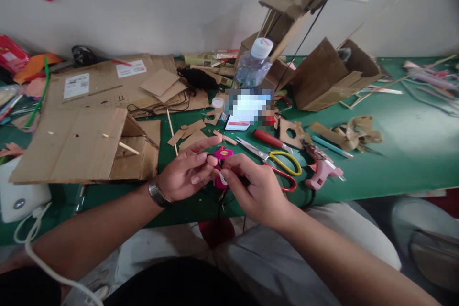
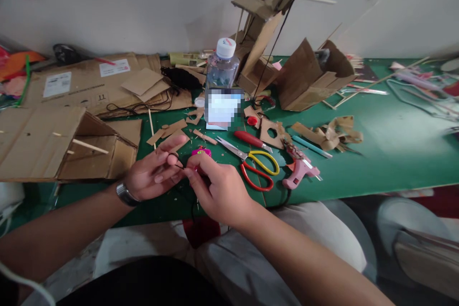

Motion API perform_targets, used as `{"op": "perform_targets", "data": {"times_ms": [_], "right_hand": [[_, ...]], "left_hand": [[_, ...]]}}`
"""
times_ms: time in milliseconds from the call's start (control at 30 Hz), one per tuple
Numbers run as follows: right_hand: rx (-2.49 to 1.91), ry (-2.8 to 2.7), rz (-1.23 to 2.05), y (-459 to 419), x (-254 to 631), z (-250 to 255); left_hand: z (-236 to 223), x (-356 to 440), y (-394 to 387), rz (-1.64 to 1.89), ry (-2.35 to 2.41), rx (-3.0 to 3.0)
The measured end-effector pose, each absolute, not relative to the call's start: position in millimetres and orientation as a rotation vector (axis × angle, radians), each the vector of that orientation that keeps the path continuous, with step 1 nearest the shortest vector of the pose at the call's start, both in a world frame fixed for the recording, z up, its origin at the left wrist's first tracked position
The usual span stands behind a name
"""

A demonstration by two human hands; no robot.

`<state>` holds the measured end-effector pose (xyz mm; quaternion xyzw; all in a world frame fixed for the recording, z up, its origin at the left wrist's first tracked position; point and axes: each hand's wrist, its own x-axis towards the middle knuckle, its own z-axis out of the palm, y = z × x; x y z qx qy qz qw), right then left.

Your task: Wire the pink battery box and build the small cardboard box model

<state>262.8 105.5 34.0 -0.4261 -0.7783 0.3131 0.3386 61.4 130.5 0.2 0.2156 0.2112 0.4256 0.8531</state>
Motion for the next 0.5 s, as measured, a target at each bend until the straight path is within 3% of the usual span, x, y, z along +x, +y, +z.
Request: {"op": "perform_targets", "data": {"times_ms": [500], "right_hand": [[-0.998, -2.114, 0.742, 107, 266, 37]], "left_hand": [[0, 74, 135, 1.076, 0.684, 0.440]]}}
